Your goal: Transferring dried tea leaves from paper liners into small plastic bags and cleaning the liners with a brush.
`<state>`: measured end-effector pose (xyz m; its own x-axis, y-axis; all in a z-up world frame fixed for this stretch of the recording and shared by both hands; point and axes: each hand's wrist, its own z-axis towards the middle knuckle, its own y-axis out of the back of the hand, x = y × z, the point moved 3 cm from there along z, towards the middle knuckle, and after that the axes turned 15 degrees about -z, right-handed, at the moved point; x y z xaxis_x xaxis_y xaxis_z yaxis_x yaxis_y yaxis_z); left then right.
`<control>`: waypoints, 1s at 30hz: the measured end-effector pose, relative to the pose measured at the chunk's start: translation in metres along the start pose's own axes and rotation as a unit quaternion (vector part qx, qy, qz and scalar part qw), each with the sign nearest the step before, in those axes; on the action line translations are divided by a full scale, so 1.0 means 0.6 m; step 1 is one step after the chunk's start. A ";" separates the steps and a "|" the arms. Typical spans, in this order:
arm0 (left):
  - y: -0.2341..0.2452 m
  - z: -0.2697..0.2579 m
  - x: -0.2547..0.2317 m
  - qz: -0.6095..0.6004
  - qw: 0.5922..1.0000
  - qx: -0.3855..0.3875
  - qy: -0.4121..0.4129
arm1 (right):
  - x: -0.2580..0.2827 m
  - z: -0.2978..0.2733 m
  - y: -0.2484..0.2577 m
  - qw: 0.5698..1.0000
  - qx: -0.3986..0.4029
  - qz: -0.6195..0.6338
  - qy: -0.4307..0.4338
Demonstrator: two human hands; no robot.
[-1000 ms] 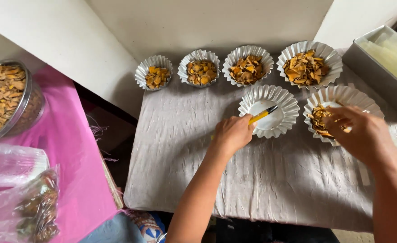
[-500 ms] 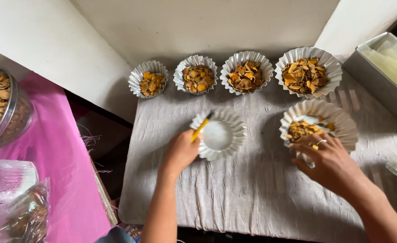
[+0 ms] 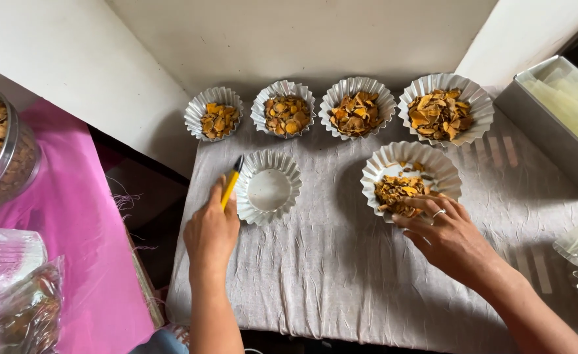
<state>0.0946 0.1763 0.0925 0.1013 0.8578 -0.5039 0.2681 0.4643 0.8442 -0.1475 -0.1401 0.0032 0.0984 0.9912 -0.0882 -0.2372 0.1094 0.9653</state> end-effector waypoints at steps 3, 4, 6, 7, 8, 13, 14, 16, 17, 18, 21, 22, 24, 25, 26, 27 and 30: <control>0.018 -0.014 -0.079 -0.129 0.991 0.018 -0.006 | 0.000 -0.003 -0.003 0.997 -0.067 0.001 0.029; 0.004 -0.010 -0.085 -0.128 0.992 0.017 -0.009 | 0.005 -0.003 -0.008 0.997 -0.070 0.001 0.026; -0.023 0.000 -0.112 -0.171 0.978 0.018 -0.118 | 0.008 -0.003 -0.013 0.994 -0.110 -0.010 0.000; -0.040 0.018 -0.107 -0.172 0.977 0.018 -0.124 | 0.009 0.004 -0.016 0.993 -0.113 -0.013 -0.003; -0.062 0.035 -0.103 -0.165 0.977 0.010 -0.138 | 0.009 0.004 -0.017 0.992 -0.124 -0.002 0.000; -0.135 0.088 -0.069 -0.124 0.977 -0.037 -0.171 | 0.010 0.015 0.021 0.988 -0.156 0.014 -0.005; -0.135 0.093 -0.066 -0.111 0.984 -0.029 -0.140 | 0.005 0.016 0.038 0.990 -0.136 0.046 0.007; -0.137 0.102 -0.061 -0.097 0.989 -0.019 -0.111 | -0.015 0.013 0.086 0.990 -0.115 0.078 0.016; -0.139 0.105 -0.057 -0.052 0.993 -0.032 -0.101 | -0.032 0.009 0.118 0.989 -0.137 0.059 0.004; -0.141 0.105 -0.049 -0.008 0.995 -0.045 -0.088 | -0.047 0.003 0.151 0.987 -0.156 0.041 -0.007; -0.124 0.086 -0.056 0.029 0.971 -0.149 -0.184 | -0.160 -0.013 0.231 0.987 -0.134 0.007 -0.090; -0.122 0.076 -0.070 0.027 0.971 -0.147 -0.186 | -0.217 -0.025 0.199 0.987 -0.133 0.005 -0.092; -0.118 0.057 -0.093 0.000 0.981 -0.106 -0.163 | -0.349 -0.053 0.124 0.949 0.039 -0.154 -0.274; -0.131 0.043 -0.100 -0.002 0.981 -0.106 -0.165 | -0.360 -0.046 0.124 0.948 0.038 -0.156 -0.275; -0.141 0.028 -0.110 -0.014 0.970 -0.108 -0.216 | -0.374 -0.036 0.116 0.923 0.126 -0.202 -0.302; -0.152 0.012 -0.119 -0.027 0.957 -0.110 -0.267 | -0.388 -0.028 0.109 0.887 0.210 -0.247 -0.328; -0.157 -0.035 -0.149 -0.013 0.906 -0.174 -0.387 | -0.374 -0.023 0.107 0.889 0.242 -0.231 -0.313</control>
<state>0.0402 0.0606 0.0616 0.7762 0.4968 -0.3882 -0.0241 0.6387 0.7690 -0.1983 -0.3547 0.0817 0.6313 0.5969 -0.4950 0.3974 0.2991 0.8675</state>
